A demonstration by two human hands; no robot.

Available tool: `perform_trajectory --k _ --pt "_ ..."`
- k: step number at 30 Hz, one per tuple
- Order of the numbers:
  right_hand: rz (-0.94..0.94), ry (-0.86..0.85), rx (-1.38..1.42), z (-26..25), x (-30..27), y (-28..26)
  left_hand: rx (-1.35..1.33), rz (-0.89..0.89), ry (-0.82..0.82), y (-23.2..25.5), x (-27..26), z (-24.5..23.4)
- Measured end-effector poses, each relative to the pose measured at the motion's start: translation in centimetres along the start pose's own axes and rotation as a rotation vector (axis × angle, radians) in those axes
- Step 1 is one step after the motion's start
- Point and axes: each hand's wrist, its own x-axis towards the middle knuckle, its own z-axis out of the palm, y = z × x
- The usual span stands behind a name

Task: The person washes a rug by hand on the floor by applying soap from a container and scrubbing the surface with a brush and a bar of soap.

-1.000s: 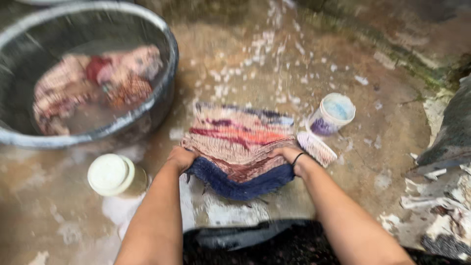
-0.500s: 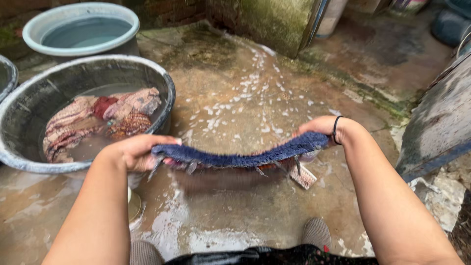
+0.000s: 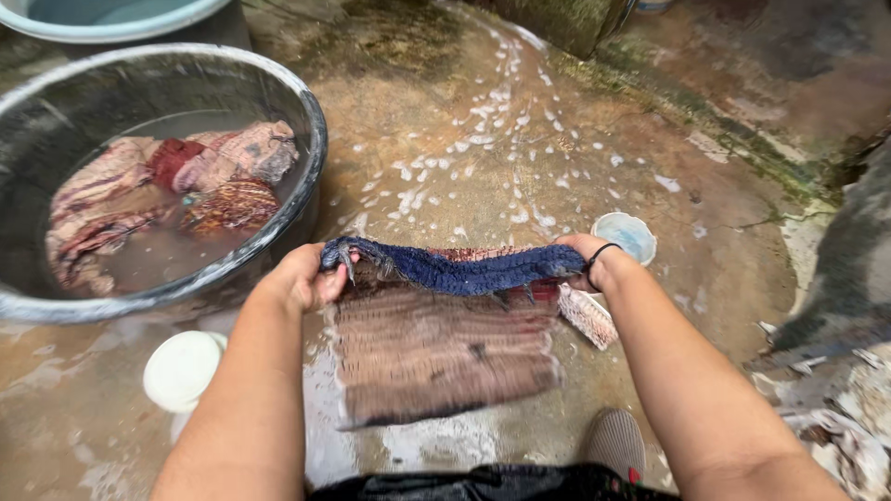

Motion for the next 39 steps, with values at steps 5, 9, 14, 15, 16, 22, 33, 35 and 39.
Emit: perform_trajectory --k 5,9,14,15,16,22,33,35,39 --pt "-0.030 -0.046 0.318 2.4 8.8 0.3 -0.333 0.159 0.017 -0.8 5.4 1.6" --pt "-0.150 -0.065 0.622 5.9 10.1 -0.3 -0.315 0.413 0.151 -0.2 7.6 3.4" --pt "-0.536 0.175 0.166 9.7 9.5 3.6 0.558 0.607 0.282 -2.4 11.4 1.1" --pt "-0.633 0.240 0.018 9.9 9.5 4.8 0.747 0.679 0.282 -3.7 11.9 0.9" --pt "-0.692 0.250 -0.146 10.2 9.0 6.1 0.935 0.606 0.307 -5.3 11.8 0.7" --pt "-0.534 -0.177 -1.045 13.9 1.8 10.9 1.865 0.221 0.282 -12.6 5.0 5.3" --pt "-1.087 -0.144 -1.354 14.7 -2.2 15.6 1.911 0.255 0.267 -14.9 1.9 5.0" --pt "-0.915 -0.120 -1.336 14.1 -1.9 16.7 1.916 0.226 0.238 -16.1 0.6 5.3" --pt "-0.650 -0.071 -1.084 11.2 -1.4 16.2 1.852 0.260 0.166 -18.7 -1.4 6.5"
